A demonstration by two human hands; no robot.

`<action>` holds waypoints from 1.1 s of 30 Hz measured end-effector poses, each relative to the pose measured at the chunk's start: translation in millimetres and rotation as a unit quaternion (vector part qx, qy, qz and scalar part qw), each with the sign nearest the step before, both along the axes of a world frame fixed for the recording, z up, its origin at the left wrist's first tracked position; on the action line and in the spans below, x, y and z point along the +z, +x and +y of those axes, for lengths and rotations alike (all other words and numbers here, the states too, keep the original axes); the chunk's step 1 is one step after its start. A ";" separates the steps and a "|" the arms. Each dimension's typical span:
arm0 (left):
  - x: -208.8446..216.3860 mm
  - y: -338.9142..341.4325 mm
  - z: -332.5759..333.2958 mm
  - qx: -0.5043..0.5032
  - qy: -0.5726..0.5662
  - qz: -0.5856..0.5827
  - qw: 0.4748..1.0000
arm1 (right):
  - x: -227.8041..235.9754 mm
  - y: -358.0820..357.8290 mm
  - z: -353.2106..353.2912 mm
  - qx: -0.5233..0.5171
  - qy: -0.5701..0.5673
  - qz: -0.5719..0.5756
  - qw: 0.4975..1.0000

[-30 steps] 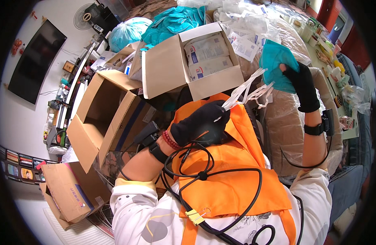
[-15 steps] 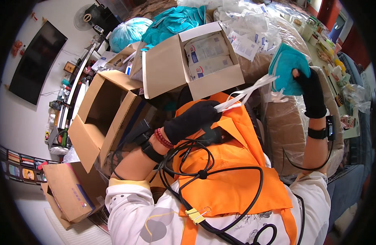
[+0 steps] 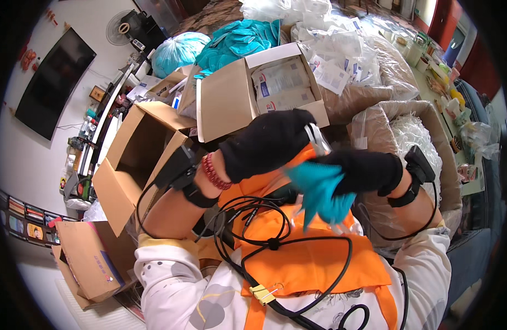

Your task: The recorder is sorting green medical masks and other packaged supplies from several cardboard boxes.

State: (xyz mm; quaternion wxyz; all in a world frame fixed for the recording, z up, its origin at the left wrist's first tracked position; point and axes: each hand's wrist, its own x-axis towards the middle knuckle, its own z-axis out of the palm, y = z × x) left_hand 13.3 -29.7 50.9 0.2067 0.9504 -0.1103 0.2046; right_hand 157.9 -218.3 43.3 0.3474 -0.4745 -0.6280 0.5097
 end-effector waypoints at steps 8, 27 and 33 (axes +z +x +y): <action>-32.3 -31.8 -6.9 -0.108 -0.498 0.173 0.843 | -17.6 -15.9 -8.2 -0.135 0.070 0.158 0.976; 6.3 -116.6 -54.9 -0.159 -0.138 0.256 0.944 | 38.8 -50.6 -64.1 -0.002 -0.143 0.227 0.963; -14.8 -124.1 -39.5 -0.129 -0.137 0.192 0.963 | 6.9 -24.4 -93.8 -0.038 -0.053 0.355 0.932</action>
